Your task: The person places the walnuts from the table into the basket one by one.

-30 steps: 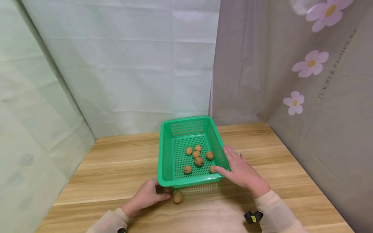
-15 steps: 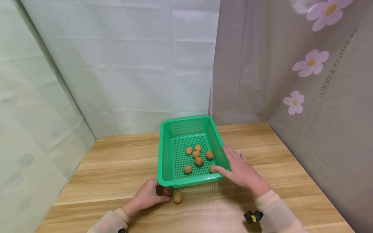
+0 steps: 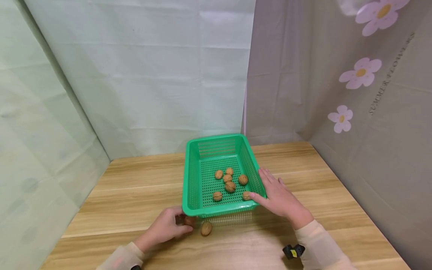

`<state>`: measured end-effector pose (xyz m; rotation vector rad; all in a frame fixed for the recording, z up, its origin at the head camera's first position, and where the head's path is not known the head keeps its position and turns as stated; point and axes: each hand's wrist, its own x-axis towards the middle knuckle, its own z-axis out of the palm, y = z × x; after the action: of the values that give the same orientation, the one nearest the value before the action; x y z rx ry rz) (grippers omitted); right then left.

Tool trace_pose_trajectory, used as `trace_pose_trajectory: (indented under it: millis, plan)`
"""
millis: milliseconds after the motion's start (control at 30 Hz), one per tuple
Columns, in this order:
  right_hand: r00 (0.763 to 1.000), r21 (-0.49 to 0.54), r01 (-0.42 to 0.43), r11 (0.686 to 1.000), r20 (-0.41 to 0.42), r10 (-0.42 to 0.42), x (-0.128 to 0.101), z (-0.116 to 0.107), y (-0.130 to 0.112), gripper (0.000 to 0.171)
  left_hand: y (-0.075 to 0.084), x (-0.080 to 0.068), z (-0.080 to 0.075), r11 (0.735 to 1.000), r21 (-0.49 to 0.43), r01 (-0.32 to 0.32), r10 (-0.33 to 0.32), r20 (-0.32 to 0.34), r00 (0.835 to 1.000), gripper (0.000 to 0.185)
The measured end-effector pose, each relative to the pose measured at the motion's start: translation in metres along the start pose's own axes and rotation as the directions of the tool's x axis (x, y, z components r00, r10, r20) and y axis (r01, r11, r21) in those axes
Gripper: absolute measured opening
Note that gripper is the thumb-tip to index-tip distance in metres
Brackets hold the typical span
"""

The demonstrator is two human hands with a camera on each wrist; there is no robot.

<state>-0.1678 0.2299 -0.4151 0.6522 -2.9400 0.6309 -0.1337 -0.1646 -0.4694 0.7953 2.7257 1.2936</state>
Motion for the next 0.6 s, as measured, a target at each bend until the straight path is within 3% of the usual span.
trace_pose_trajectory:
  millis: [233, 600]
  plan:
    - [1.0, 0.0, -0.002, 1.0, 0.007, 0.002, -0.001, 0.0, -0.001, 0.09, -0.001, -0.002, -0.011, 0.999, 0.0, 0.042, -0.042, -0.022, 0.999, 0.02]
    - [1.0, -0.008, 0.004, 1.0, -0.001, -0.004, -0.001, -0.001, 0.0, 0.089, 0.004, -0.004, -0.035, 0.995, 0.052, 0.08, -0.073, -0.128, 0.989, 0.043]
